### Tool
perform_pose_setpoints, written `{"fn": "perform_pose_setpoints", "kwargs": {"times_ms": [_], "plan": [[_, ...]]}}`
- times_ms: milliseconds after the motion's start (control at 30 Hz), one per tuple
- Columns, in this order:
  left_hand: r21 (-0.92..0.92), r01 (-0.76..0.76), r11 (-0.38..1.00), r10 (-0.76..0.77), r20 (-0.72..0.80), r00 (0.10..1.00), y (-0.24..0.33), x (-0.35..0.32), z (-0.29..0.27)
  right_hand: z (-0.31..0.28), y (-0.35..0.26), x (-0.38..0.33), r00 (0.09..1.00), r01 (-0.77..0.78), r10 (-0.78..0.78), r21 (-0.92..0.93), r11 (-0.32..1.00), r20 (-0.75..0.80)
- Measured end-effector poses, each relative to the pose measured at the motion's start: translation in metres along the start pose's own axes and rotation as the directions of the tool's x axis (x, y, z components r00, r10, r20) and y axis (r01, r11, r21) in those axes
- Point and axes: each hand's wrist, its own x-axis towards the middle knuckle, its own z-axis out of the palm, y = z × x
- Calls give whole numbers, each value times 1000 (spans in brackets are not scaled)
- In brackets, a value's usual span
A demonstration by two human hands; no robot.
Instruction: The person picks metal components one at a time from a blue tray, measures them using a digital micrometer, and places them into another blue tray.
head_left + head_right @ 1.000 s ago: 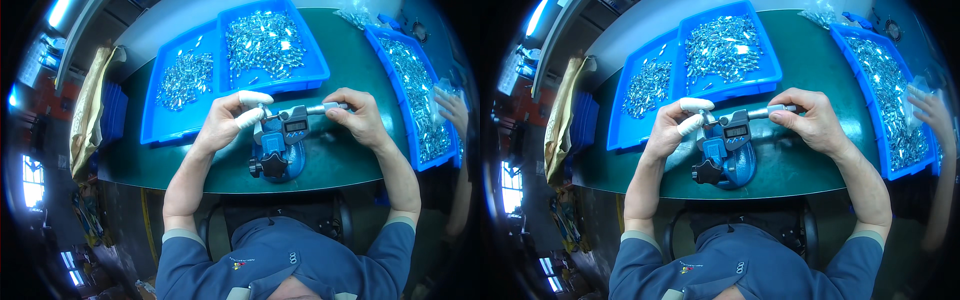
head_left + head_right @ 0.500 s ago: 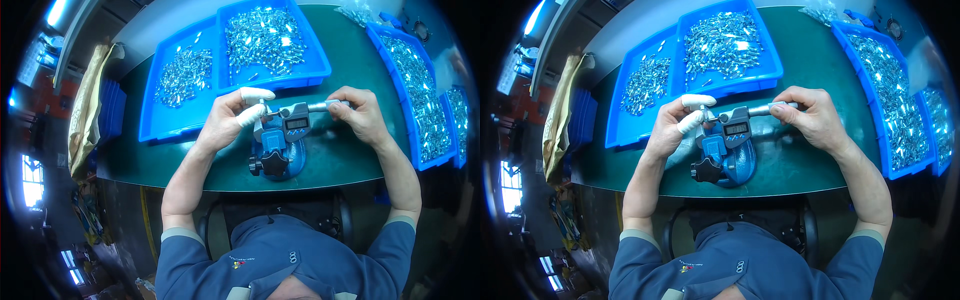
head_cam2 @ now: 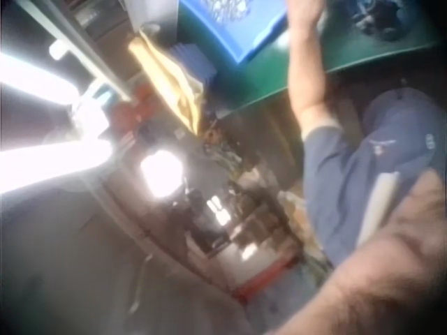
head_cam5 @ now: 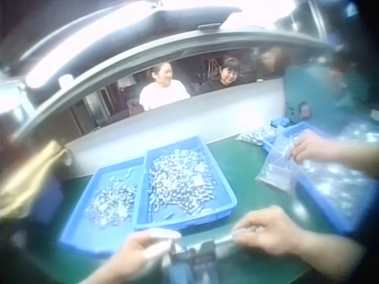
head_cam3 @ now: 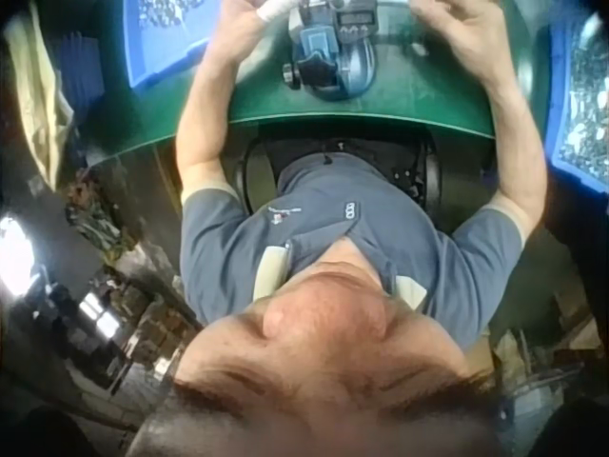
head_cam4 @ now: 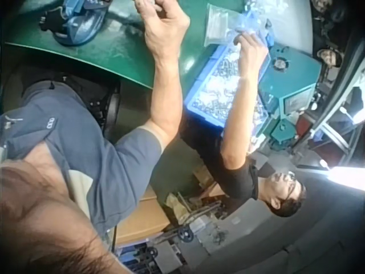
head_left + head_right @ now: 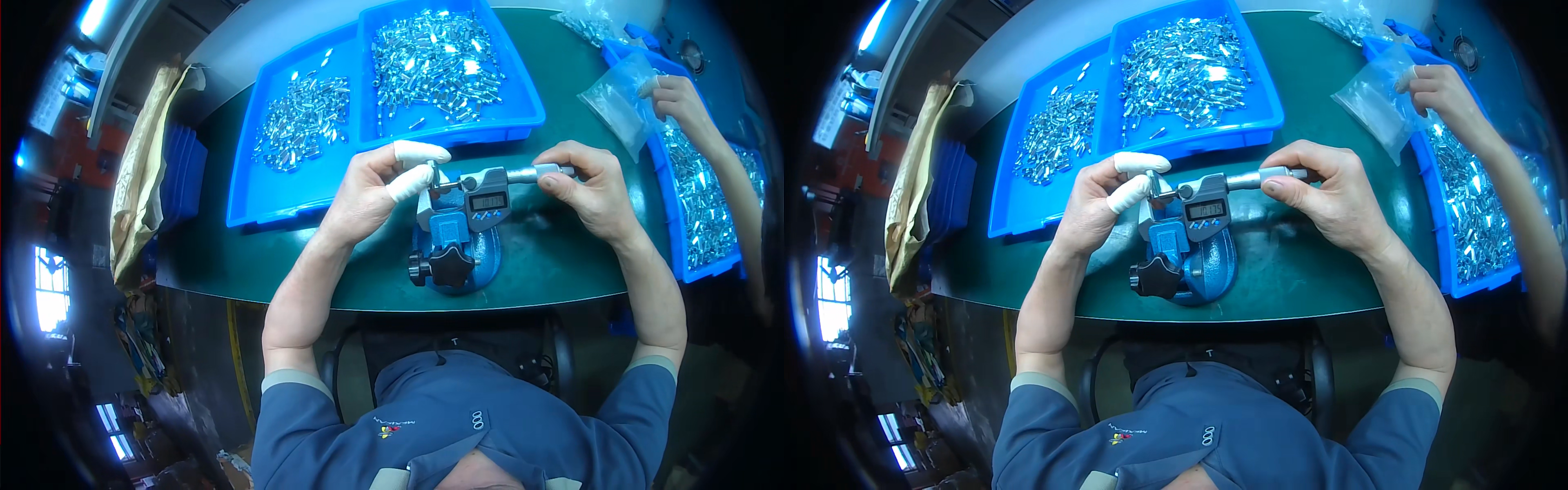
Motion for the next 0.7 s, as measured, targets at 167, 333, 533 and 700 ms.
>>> {"fn": "perform_pose_setpoints", "kwargs": {"times_ms": [167, 333, 533, 700], "plan": [[9, -9, 1000, 9, -16, 1000, -1, -1, -1, 1, -1, 0, 1000, -2, 2, -8, 1000, -2], [-16, 33, 999, -33, -17, 999, 1, 0, 1, 1, 2, 1, 998, -55, 54, 50, 997, 13], [-24, 15, 1000, -16, -18, 1000, -2, -1, 3, 2, 3, 1, 998, -61, 60, 71, 996, 13], [-120, 57, 991, -57, -1, 998, -4, 0, 2, 1, 4, 0, 998, -59, 58, 71, 996, 12]]}}
